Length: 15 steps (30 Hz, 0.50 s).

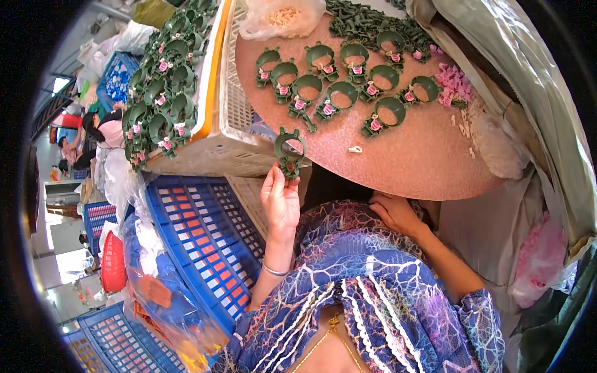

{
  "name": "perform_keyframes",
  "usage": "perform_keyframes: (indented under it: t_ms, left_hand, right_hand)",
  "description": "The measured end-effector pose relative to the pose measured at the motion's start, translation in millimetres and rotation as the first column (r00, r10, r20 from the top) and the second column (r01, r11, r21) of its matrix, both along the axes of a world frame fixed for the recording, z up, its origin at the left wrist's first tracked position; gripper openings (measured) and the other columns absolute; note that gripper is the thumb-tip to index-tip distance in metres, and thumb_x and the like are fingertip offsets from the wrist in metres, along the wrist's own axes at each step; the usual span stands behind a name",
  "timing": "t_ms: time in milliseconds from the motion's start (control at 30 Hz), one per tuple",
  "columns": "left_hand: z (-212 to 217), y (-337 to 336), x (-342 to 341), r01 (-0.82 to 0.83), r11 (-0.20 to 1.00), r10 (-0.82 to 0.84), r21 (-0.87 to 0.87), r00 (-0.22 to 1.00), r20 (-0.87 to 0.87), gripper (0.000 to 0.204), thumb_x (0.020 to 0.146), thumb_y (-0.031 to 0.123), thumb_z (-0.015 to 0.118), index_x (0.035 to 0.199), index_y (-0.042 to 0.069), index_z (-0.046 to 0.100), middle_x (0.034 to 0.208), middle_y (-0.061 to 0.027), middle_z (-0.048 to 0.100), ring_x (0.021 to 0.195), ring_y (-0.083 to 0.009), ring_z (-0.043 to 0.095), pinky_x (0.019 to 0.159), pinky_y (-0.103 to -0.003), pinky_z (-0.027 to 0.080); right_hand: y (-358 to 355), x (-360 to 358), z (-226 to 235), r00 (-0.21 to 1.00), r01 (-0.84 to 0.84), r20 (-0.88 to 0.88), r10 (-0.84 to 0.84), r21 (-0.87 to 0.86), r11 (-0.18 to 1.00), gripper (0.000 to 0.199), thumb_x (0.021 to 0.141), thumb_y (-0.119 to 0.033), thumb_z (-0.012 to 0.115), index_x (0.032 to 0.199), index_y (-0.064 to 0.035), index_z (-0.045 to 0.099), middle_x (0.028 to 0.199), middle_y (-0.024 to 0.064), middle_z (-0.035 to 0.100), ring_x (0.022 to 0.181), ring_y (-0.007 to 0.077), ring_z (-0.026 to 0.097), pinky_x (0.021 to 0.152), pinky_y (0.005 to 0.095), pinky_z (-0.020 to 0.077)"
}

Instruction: Assembling decorative components and stickers onto green plastic ring frames at a workstation.

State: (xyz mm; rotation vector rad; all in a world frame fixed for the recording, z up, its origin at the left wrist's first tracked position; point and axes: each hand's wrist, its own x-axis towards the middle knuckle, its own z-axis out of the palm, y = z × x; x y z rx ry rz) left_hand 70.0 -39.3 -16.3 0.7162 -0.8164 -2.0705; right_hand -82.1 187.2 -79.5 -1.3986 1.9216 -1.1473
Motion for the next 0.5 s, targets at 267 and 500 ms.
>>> perform_keyframes:
  t_ms: [267, 500]
  left_hand:
    - [16, -6, -11, 0.182, 0.98, -0.165, -0.076, 0.968, 0.191, 0.027, 0.103, 0.025, 0.05, 0.112, 0.001, 0.061, 0.09, -0.007, 0.067, 0.072, -0.0135, 0.066, 0.052, -0.026, 0.052]
    - [59, -18, -43, 0.541, 0.765, -0.197, -0.349, 0.713, 0.673, 0.029, 0.097, 0.01, 0.047, 0.123, 0.004, 0.058, 0.068, 0.003, 0.05, 0.057, -0.0048, 0.049, 0.047, -0.023, 0.042]
  right_hand:
    - [5, 9, -15, 0.947, 0.314, -0.142, -0.289, 0.209, 0.926, 0.03, 0.086, -0.027, 0.071, 0.097, 0.001, 0.066, 0.092, 0.0204, 0.065, 0.086, 0.0385, 0.062, 0.076, 0.0432, 0.0482]
    - [42, 0, -97, 0.741, 0.621, 0.17, -0.65, 0.196, 0.759, 0.023, 0.093, -0.016, 0.06, 0.104, 0.0036, 0.063, 0.096, 0.016, 0.068, 0.088, 0.0298, 0.063, 0.078, 0.0396, 0.0487]
